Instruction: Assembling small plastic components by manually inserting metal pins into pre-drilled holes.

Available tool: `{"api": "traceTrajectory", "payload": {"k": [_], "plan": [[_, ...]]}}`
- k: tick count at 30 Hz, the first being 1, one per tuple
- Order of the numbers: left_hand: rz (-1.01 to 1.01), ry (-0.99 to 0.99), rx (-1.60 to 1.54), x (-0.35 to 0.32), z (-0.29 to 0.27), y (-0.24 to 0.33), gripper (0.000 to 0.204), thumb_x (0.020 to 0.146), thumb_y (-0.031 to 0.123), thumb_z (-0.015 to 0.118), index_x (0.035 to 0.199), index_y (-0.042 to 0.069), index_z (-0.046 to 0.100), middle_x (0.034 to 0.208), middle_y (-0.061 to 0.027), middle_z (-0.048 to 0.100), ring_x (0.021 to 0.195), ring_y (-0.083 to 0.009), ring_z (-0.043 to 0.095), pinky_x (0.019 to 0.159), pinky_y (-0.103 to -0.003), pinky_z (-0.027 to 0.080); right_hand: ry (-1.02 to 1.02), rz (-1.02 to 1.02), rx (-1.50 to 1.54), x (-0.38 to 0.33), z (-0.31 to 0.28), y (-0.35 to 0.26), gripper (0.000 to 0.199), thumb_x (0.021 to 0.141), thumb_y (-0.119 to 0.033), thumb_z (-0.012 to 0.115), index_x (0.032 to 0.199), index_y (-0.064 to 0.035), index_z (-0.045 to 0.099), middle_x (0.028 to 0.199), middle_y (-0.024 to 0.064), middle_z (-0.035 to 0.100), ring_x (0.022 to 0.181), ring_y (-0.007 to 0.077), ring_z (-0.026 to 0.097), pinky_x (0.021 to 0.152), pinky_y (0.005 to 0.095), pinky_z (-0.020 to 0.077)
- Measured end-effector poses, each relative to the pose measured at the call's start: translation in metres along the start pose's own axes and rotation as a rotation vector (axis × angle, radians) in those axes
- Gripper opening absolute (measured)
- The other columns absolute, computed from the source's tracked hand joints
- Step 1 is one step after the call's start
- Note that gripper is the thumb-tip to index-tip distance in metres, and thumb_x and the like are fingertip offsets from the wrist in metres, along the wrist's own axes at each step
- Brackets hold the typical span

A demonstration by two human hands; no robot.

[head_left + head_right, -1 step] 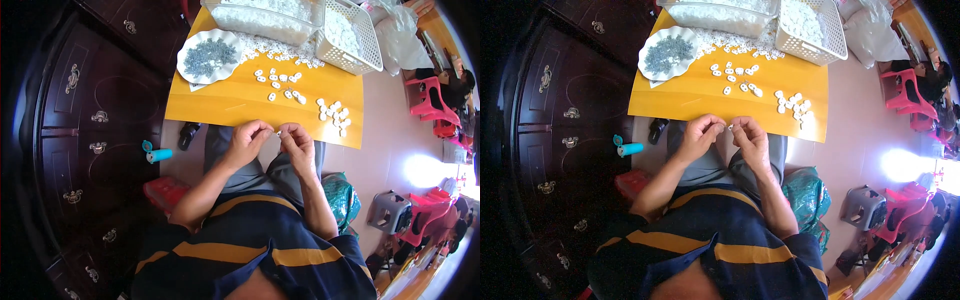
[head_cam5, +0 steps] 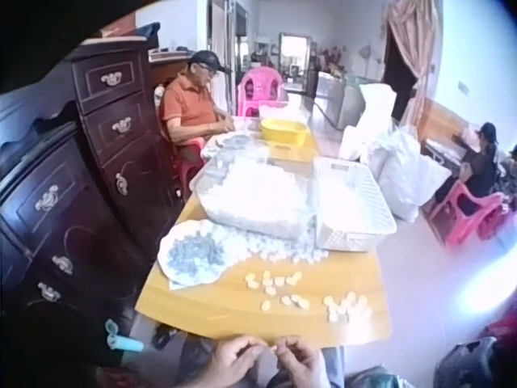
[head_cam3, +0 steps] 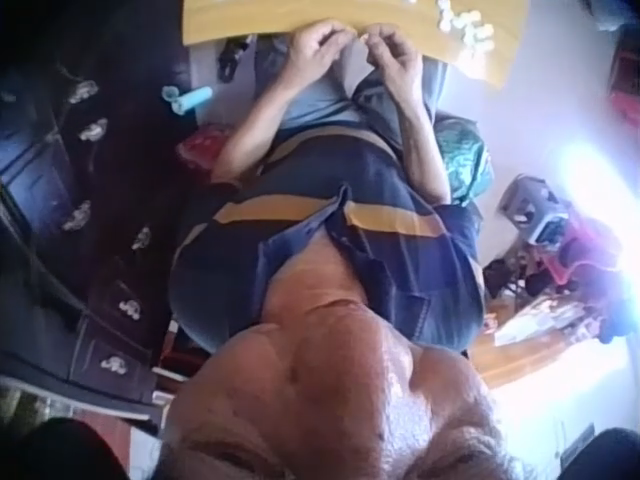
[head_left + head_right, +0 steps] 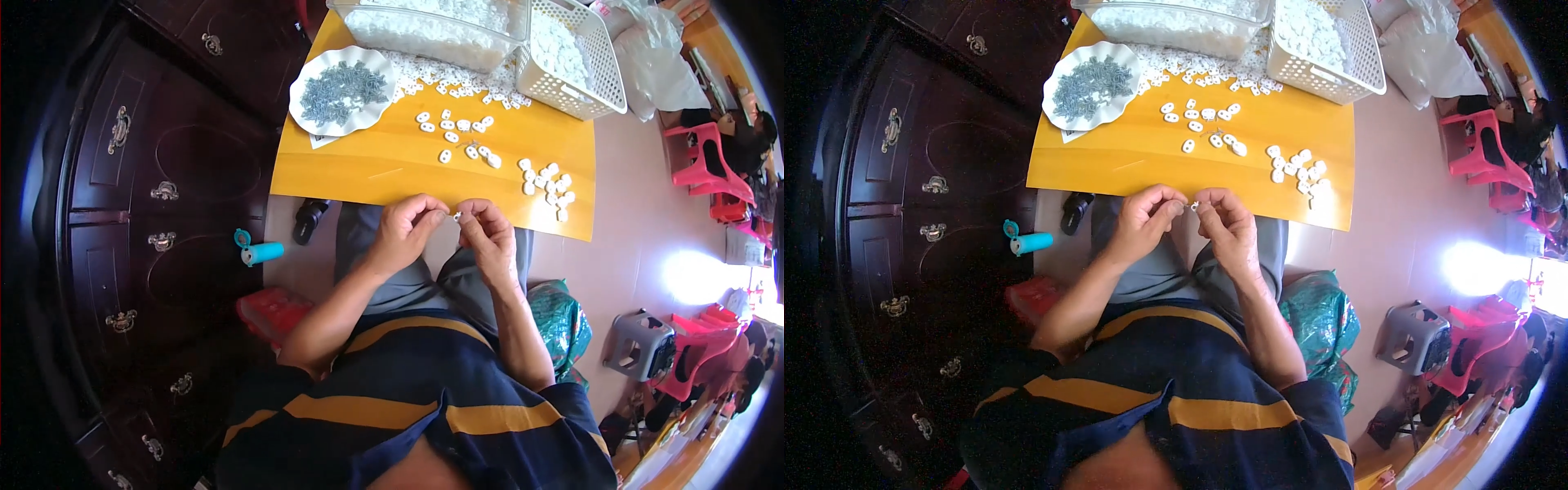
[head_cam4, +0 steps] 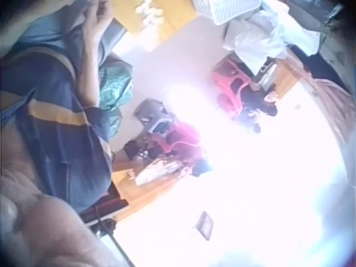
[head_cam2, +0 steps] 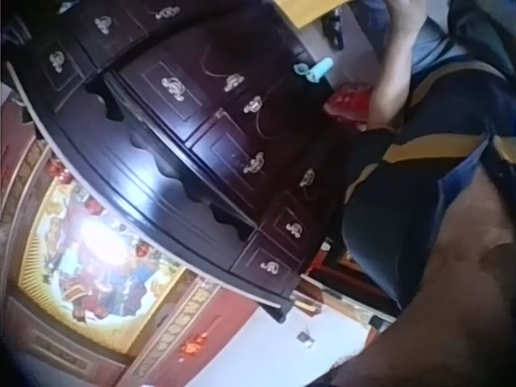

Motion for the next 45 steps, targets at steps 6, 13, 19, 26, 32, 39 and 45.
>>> {"api": "traceTrajectory", "payload": {"k": [6,13,19,26,32,39,45], "plan": [[-0.093,0.007,0.003,0.002,0.004,0.009,0.006,0.098,0.003,0.065,0.097,-0.001,0.069,0.075,-0.0053,0.067,0.064,-0.0111,0.060,0.061,-0.027,0.049,0.003,-0.046,-0.031,-0.002,-0.002,-0.007,0.013,0.103,-0.009,0.064,0.115,-0.0038,0.065,0.089,-0.0042,0.063,0.071,0.0032,0.054,0.064,0.0197,0.0461],[-0.029,-0.009,0.079,0.004,0.005,0.017,0.003,0.096,0.002,0.066,0.094,0.000,0.069,0.074,-0.0052,0.066,0.062,-0.0121,0.059,0.059,-0.028,0.048,0.015,-0.078,-0.062,-0.005,-0.004,-0.010,0.014,0.100,-0.006,0.067,0.112,-0.0018,0.061,0.089,-0.0028,0.063,0.071,0.0028,0.055,0.063,0.0195,0.0465],[0.055,-0.042,0.158,0.003,0.007,0.025,0.010,0.102,0.010,0.064,0.100,0.001,0.068,0.079,0.0004,0.066,0.062,-0.0050,0.054,0.057,-0.021,0.045,0.006,-0.105,-0.105,-0.006,-0.006,-0.013,0.013,0.099,-0.005,0.068,0.109,-0.0017,0.061,0.085,-0.0038,0.061,0.068,0.0022,0.055,0.061,0.0192,0.0457],[0.044,-0.056,0.172,0.003,0.011,0.027,0.010,0.102,0.010,0.064,0.100,0.000,0.068,0.079,0.0002,0.066,0.063,-0.0051,0.054,0.058,-0.021,0.046,0.029,-0.098,-0.100,-0.006,-0.011,-0.008,0.012,0.097,-0.003,0.068,0.107,-0.0024,0.061,0.084,-0.0047,0.061,0.068,0.0004,0.054,0.060,0.0178,0.0435],[0.023,-0.060,0.172,0.004,0.013,0.025,0.011,0.102,0.010,0.064,0.100,0.000,0.068,0.080,0.0008,0.065,0.064,-0.0048,0.054,0.059,-0.021,0.046,0.030,-0.093,-0.110,-0.005,-0.014,-0.007,0.010,0.096,-0.003,0.068,0.104,-0.0031,0.062,0.083,-0.0054,0.060,0.067,-0.0004,0.052,0.058,0.0180,0.0419],[0.001,-0.057,0.167,0.006,0.017,0.022,0.010,0.102,0.009,0.064,0.100,0.000,0.068,0.080,0.0014,0.064,0.064,-0.0044,0.054,0.059,-0.021,0.046,0.032,-0.089,-0.123,-0.003,-0.017,-0.007,0.010,0.095,-0.004,0.069,0.103,-0.0031,0.062,0.082,-0.0052,0.061,0.067,0.0003,0.052,0.059,0.0187,0.0430],[0.065,-0.065,0.265,0.010,0.019,0.031,0.008,0.100,0.007,0.066,0.097,0.000,0.068,0.076,0.0000,0.064,0.063,-0.0058,0.056,0.058,-0.023,0.046,0.053,-0.122,-0.163,-0.002,-0.019,-0.010,0.010,0.093,-0.003,0.071,0.100,-0.0036,0.063,0.079,-0.0044,0.061,0.065,0.0009,0.053,0.058,0.0193,0.0435]]}}
Point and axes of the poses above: each hand's wrist, its own x-axis towards the middle knuckle, its own z-axis out of the palm, y = z × x, the point moved 10 cm from there along x, towards the middle knuckle
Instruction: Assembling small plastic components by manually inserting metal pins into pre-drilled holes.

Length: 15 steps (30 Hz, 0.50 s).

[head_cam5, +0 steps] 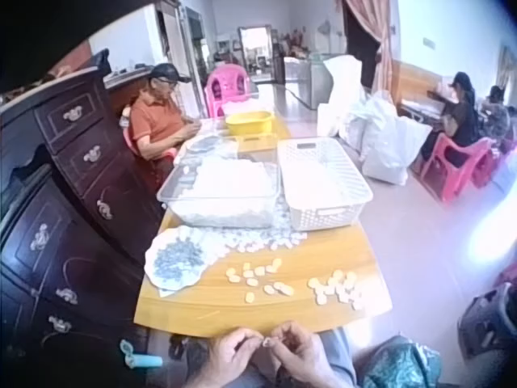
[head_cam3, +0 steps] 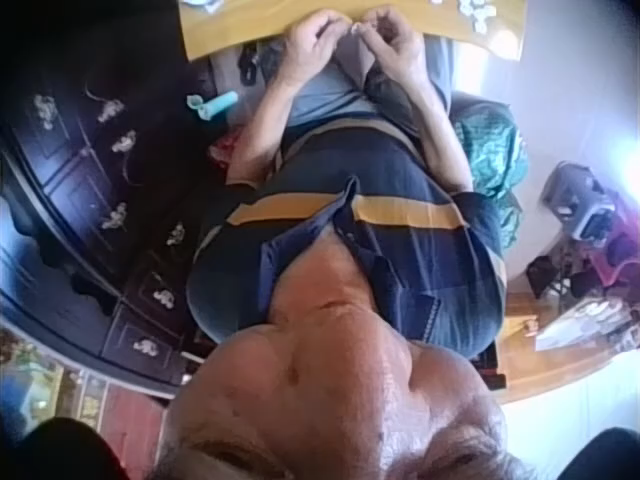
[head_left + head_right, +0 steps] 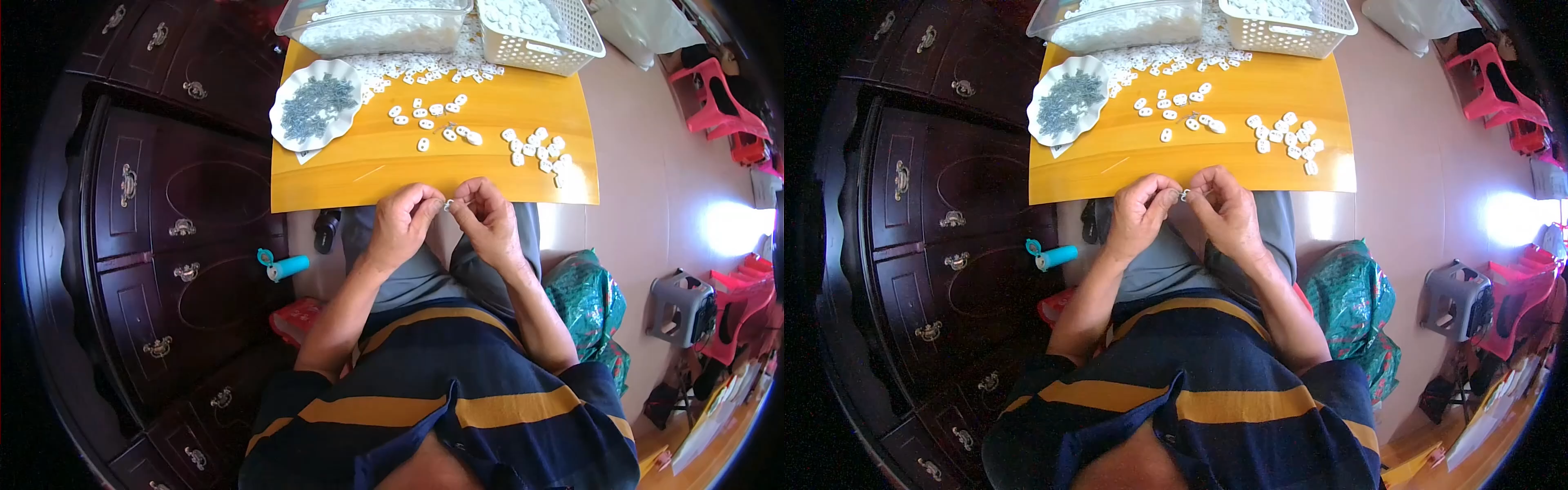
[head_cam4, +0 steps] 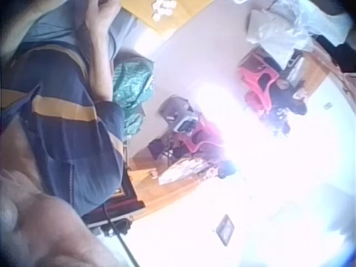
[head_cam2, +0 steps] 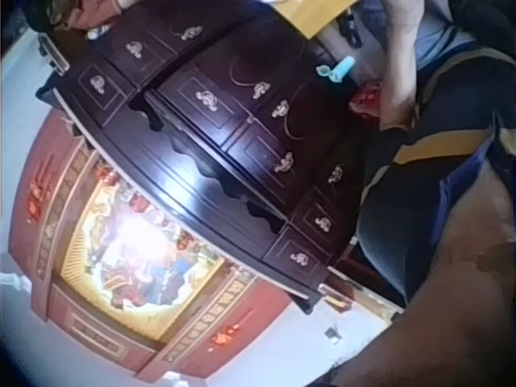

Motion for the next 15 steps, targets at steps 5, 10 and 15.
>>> {"api": "traceTrajectory", "payload": {"k": [5,10,15], "plan": [[0.037,0.000,0.063,0.005,-0.001,0.011,0.007,0.098,0.006,0.067,0.095,-0.001,0.069,0.074,-0.0031,0.065,0.062,-0.0083,0.058,0.058,-0.026,0.048,0.026,-0.036,-0.030,0.002,-0.002,-0.002,0.011,0.091,-0.002,0.072,0.096,-0.0037,0.062,0.076,-0.0039,0.060,0.063,0.0017,0.053,0.057,0.0199,0.0434],[0.041,0.008,0.108,0.008,-0.001,0.016,0.003,0.091,0.001,0.069,0.092,-0.001,0.067,0.080,-0.0143,0.069,0.072,-0.0286,0.069,0.066,-0.036,0.053,0.046,-0.037,0.022,0.001,0.000,0.000,0.013,0.092,0.001,0.072,0.096,-0.0035,0.061,0.075,-0.0043,0.059,0.065,0.0013,0.054,0.059,0.0196,0.0448],[-0.106,-0.023,-0.020,0.006,0.005,-0.005,0.007,0.092,0.003,0.071,0.097,-0.001,0.069,0.082,-0.0111,0.072,0.069,-0.0192,0.069,0.065,-0.031,0.054,0.054,-0.033,0.017,0.002,-0.003,-0.003,0.012,0.093,0.000,0.071,0.097,-0.0038,0.060,0.076,-0.0050,0.059,0.066,0.0010,0.053,0.059,0.0193,0.0447]]}}
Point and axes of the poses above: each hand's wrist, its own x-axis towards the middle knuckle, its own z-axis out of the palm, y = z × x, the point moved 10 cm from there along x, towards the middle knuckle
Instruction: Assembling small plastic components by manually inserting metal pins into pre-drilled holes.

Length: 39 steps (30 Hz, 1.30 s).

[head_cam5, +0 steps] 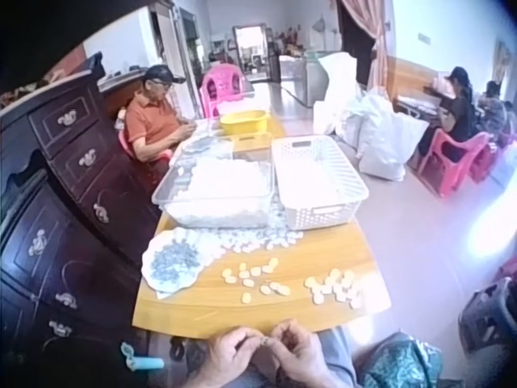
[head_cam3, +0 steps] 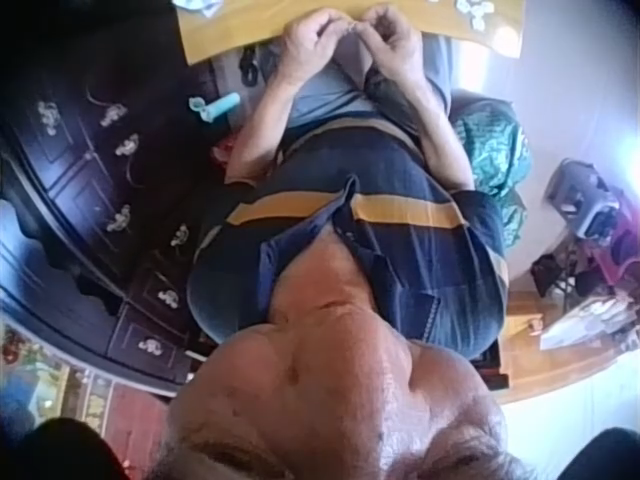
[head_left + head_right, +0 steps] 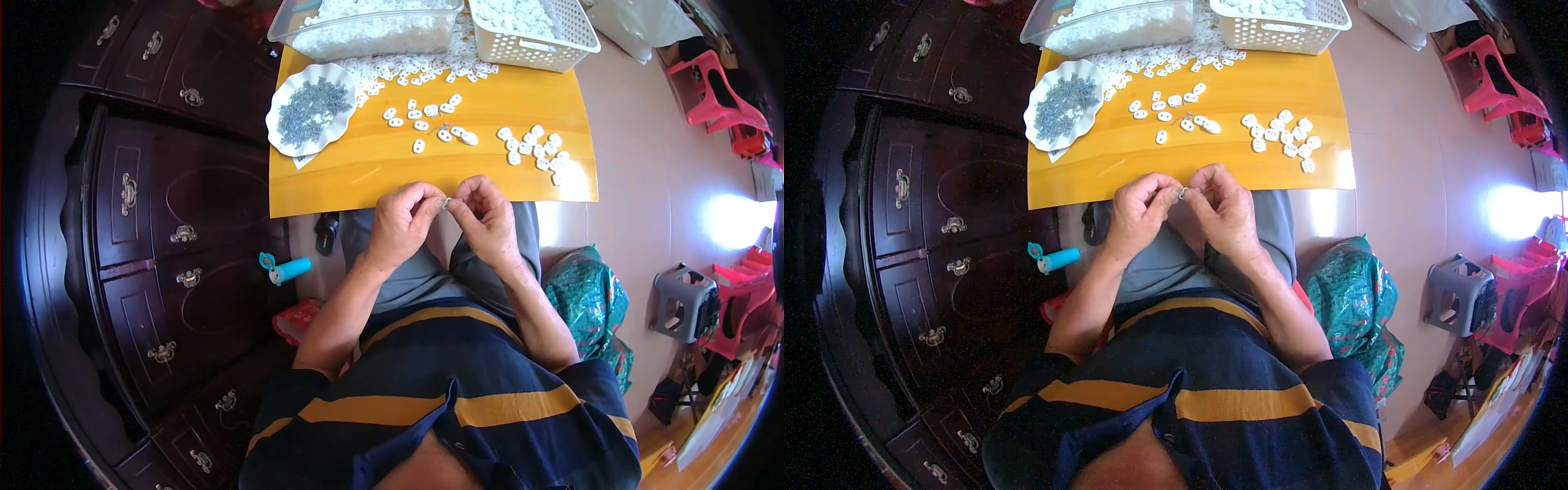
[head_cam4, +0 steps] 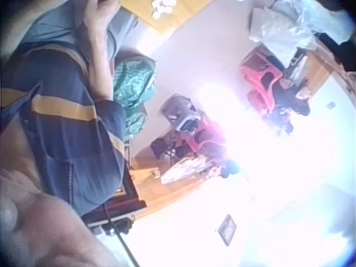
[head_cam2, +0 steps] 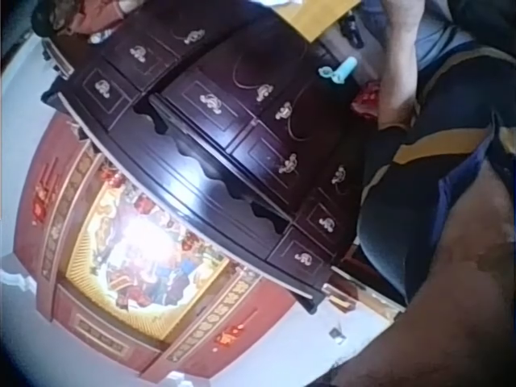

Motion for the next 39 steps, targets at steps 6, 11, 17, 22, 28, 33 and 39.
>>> {"api": "traceTrajectory", "payload": {"k": [6,11,17,22,28,33,39], "plan": [[0.034,0.047,-0.006,0.022,-0.008,0.013,0.014,0.094,0.004,0.072,0.106,-0.002,0.071,0.088,-0.0075,0.075,0.070,-0.0095,0.067,0.066,-0.026,0.053,0.055,0.018,0.063,0.007,-0.024,0.003,0.013,0.095,-0.003,0.071,0.097,-0.0050,0.059,0.076,-0.0063,0.058,0.065,0.0002,0.050,0.058,0.0189,0.0410],[0.256,0.006,0.354,0.057,0.008,0.043,0.023,0.089,0.005,0.073,0.112,0.003,0.070,0.092,-0.0101,0.072,0.076,-0.0266,0.072,0.066,-0.037,0.057,0.147,0.003,0.129,0.009,-0.046,-0.003,0.012,0.096,-0.004,0.071,0.100,-0.0038,0.060,0.080,-0.0060,0.058,0.069,0.0011,0.051,0.061,0.0190,0.0423],[0.382,-0.025,0.645,0.085,0.036,0.048,0.025,0.092,0.019,0.070,0.116,0.010,0.071,0.102,-0.0111,0.069,0.082,-0.0346,0.071,0.069,-0.047,0.058,0.147,0.014,0.130,0.007,-0.052,-0.002,0.011,0.096,-0.004,0.071,0.101,-0.0038,0.060,0.082,-0.0057,0.058,0.070,0.0013,0.051,0.062,0.0187,0.0427],[0.325,-0.064,0.773,0.097,0.046,0.036,0.025,0.092,0.020,0.071,0.115,0.011,0.072,0.096,-0.0095,0.070,0.084,-0.0310,0.071,0.073,-0.043,0.057,0.148,0.014,0.123,0.009,-0.057,0.000,0.012,0.097,-0.005,0.070,0.102,-0.0053,0.060,0.083,-0.0059,0.058,0.070,0.0009,0.051,0.061,0.0178,0.0423],[0.317,-0.053,0.729,0.097,0.047,0.035,0.014,0.090,0.019,0.074,0.099,0.009,0.069,0.091,-0.0088,0.068,0.081,-0.0328,0.070,0.071,-0.044,0.056,0.164,0.024,0.105,0.009,-0.059,0.003,0.012,0.096,-0.006,0.072,0.100,-0.0036,0.061,0.081,-0.0062,0.057,0.068,0.0004,0.049,0.060,0.0183,0.0408],[0.386,0.000,0.523,0.086,0.034,0.041,0.010,0.089,0.007,0.074,0.097,0.006,0.067,0.089,-0.0079,0.069,0.069,-0.0234,0.067,0.064,-0.036,0.054,0.167,0.017,0.108,0.009,-0.054,0.002,0.012,0.095,-0.007,0.072,0.100,-0.0035,0.061,0.080,-0.0064,0.057,0.068,0.0008,0.049,0.059,0.0188,0.0411],[0.058,-0.116,0.020,0.062,0.024,0.024,0.012,0.092,0.000,0.070,0.103,0.001,0.065,0.083,-0.0044,0.067,0.071,-0.0056,0.063,0.063,-0.023,0.051,0.124,0.031,0.048,0.008,-0.048,0.004,0.012,0.098,-0.005,0.069,0.103,-0.0065,0.058,0.084,-0.0048,0.059,0.070,0.0020,0.053,0.061,0.0182,0.0426]]}}
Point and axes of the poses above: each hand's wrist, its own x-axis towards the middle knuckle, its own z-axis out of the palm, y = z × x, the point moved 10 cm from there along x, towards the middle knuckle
